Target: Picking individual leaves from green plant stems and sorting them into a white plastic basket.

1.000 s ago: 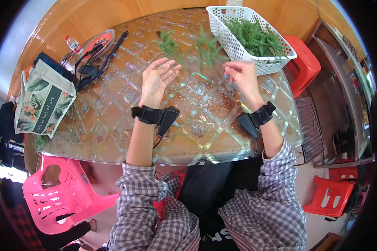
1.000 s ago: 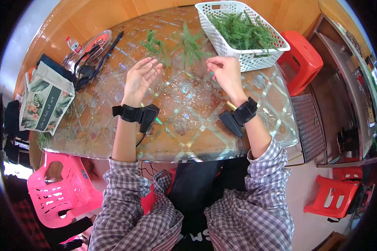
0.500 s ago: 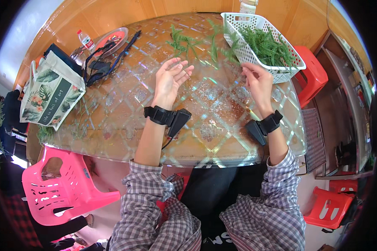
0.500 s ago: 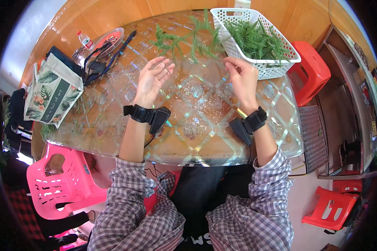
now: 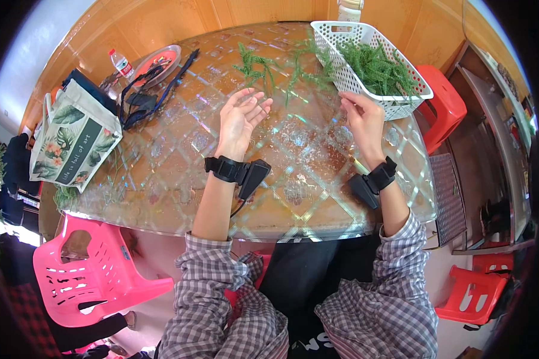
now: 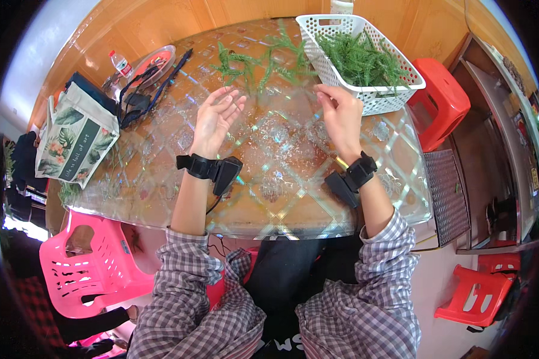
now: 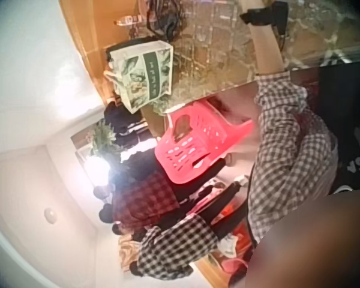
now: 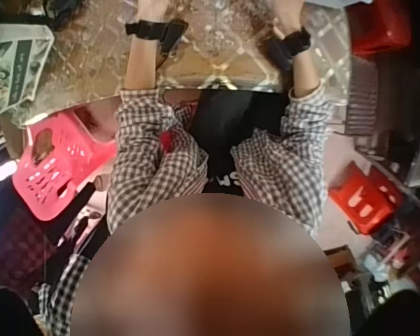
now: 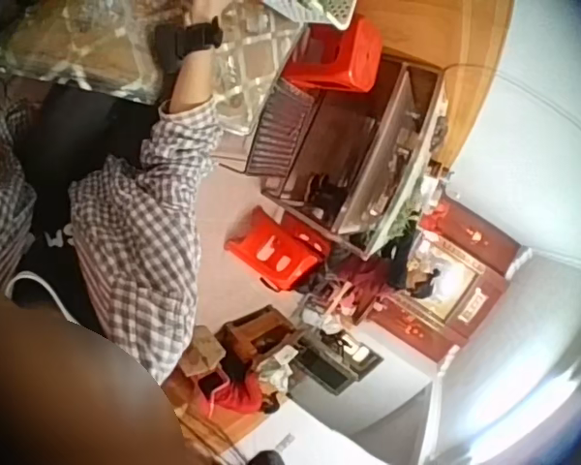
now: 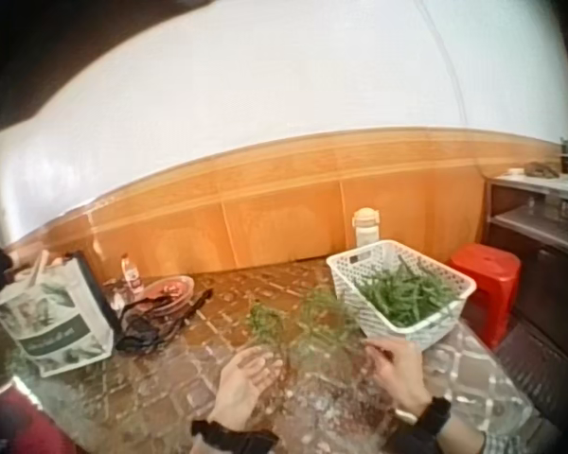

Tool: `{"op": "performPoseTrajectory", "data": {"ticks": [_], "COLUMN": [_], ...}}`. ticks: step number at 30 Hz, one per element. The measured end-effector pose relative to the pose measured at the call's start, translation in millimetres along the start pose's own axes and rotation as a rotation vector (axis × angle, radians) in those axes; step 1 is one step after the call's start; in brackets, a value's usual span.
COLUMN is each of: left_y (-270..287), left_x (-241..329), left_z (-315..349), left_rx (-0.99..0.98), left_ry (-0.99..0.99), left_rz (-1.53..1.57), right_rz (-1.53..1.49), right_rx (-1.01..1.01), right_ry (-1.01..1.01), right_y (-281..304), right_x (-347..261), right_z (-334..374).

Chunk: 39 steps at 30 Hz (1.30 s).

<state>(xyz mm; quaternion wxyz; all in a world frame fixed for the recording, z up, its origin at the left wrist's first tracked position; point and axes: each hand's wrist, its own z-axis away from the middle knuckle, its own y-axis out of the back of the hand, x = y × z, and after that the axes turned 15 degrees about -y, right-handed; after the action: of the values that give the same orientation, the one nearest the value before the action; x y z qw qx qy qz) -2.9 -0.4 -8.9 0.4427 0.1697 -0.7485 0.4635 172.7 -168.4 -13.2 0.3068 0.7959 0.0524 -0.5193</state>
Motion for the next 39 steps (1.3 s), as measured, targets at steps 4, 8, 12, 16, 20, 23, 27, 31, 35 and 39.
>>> {"op": "performPoseTrajectory", "data": {"ticks": [4, 8, 12, 16, 20, 23, 27, 31, 35, 39], "left_y": [-7, -16, -14, -11, -1, 0, -2, -2, 1, -1], "left_x": [2, 10, 9, 4, 2, -3, -3, -4, -6, -4], "left_z": [2, 7, 6, 4, -1, -1, -1, 0, -2, -1], "left_rx": [0.02, -0.048, -0.122, -0.074, -0.025, -0.001, 0.011, -0.019, -0.006, 0.002], "left_ry": [-0.048, -0.186, -0.088, -0.017, -0.029, 0.008, 0.051, 0.004, 0.05, 0.026], "left_rz": [-0.011, -0.104, -0.116, -0.041, -0.01, 0.017, 0.053, 0.034, 0.054, 0.054], "right_rz": [0.063, 0.05, 0.025, -0.095, -0.14, -0.059, 0.05, 0.034, 0.061, -0.009], "right_rx": [-0.077, -0.109, -0.071, 0.056, 0.107, 0.026, -0.069, -0.024, -0.092, -0.023], "right_ry": [-0.014, -0.053, -0.045, 0.013, 0.049, 0.002, -0.051, 0.004, -0.031, 0.029], "right_y": [-5, -5, -6, -7, -5, -5, -6, -4, -6, -4], "right_x": [8, 14, 11, 10, 7, 9, 10, 18, 17, 12], "right_z": [-5, -4, -3, -3, -3, -2, -3, -5, -7, -6]}}
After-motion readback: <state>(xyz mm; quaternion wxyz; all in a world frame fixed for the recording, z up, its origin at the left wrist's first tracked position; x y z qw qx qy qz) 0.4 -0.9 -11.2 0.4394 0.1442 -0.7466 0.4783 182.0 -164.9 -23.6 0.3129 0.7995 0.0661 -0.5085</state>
